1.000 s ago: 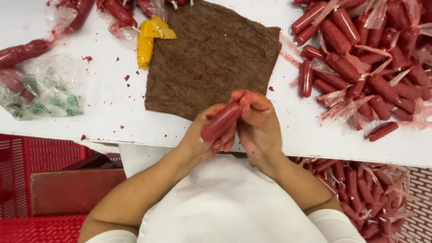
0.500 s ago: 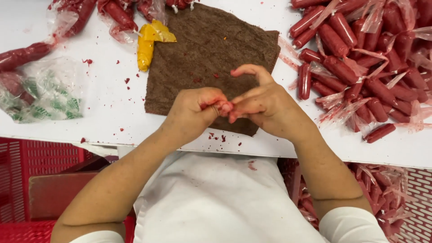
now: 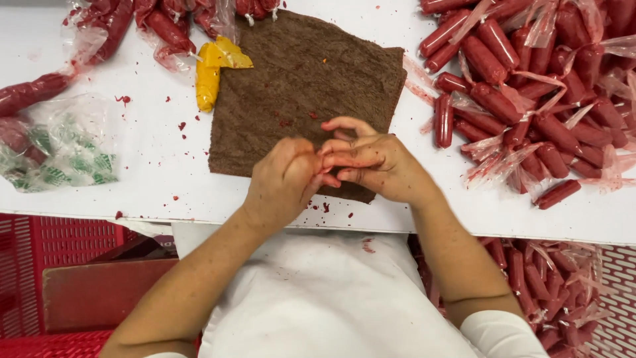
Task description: The person manually twists or ties the ends of red sausages in plastic casings by hand and moves them into piles on a white table next to a container of red meat paste.
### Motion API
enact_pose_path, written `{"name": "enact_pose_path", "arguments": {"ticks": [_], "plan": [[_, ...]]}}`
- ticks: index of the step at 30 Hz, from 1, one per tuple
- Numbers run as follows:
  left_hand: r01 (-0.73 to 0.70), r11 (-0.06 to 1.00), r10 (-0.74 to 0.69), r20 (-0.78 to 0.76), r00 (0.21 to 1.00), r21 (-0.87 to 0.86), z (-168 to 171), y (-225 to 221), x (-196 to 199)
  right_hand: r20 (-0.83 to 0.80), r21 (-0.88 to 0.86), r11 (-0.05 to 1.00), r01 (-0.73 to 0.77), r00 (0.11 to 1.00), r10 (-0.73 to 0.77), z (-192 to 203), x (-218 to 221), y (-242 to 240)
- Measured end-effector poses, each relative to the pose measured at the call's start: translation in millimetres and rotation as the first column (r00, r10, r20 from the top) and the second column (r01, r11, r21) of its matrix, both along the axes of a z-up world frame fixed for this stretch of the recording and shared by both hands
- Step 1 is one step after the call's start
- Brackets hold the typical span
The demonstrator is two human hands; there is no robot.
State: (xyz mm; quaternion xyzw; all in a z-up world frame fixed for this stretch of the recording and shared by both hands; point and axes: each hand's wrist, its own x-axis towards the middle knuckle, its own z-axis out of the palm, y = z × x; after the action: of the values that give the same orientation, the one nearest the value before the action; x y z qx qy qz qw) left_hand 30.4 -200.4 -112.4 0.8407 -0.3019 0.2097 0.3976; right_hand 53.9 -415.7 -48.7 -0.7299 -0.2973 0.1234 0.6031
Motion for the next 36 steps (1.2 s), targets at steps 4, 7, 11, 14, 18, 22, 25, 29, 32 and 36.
{"name": "enact_pose_path", "arguments": {"ticks": [4, 7, 11, 14, 18, 22, 25, 29, 32, 36], "plan": [[0.032, 0.977, -0.074, 0.191, 0.979, 0.213, 6, -7, -33, -0.069, 0.310, 0.885, 0.347, 0.937, -0.343, -46, -16, 35], [0.012, 0.987, 0.019, -0.193, 0.981, 0.159, 0, -3, -38, -0.189, 0.476, 0.709, 0.521, 0.848, -0.496, -53, -19, 52], [-0.183, 0.844, -0.091, -0.470, 0.878, -0.505, 15, -11, -7, -0.355, 0.454, 0.683, 0.572, 0.819, -0.450, -53, -27, 56], [-0.069, 0.885, -0.060, -0.258, 0.964, -0.461, 16, -14, 13, -0.326, 0.366, 0.712, 0.600, 0.799, -0.506, -69, -30, 56], [0.108, 0.846, -0.279, -0.260, 0.925, -0.522, 10, -5, 20, 0.306, 0.096, 0.795, 0.599, 0.742, -0.596, -49, -15, 50], [0.241, 0.901, -0.358, -0.306, 0.882, -0.360, 25, 10, 49, 0.465, 0.093, 0.874, 0.477, 0.756, -0.462, -33, -28, 46], [0.102, 0.983, -0.106, 0.015, 0.994, 0.151, 11, 7, 88, -0.478, 0.278, 0.881, 0.382, 0.851, -0.218, -12, -31, 29], [0.232, 0.943, -0.274, -0.161, 0.948, -0.240, 46, -43, 122, -0.396, 0.175, 0.822, 0.542, 0.803, -0.445, 22, 26, -68], [0.171, 0.984, -0.176, -0.251, 0.952, -0.040, 69, -47, 156, -0.172, 0.170, 0.670, 0.723, 0.691, -0.702, 73, 68, -142], [-0.087, 0.953, 0.117, -0.089, 0.989, 0.289, 56, -67, 236, 0.180, 0.180, 0.588, 0.789, 0.561, -0.808, 104, 39, -126]]}}
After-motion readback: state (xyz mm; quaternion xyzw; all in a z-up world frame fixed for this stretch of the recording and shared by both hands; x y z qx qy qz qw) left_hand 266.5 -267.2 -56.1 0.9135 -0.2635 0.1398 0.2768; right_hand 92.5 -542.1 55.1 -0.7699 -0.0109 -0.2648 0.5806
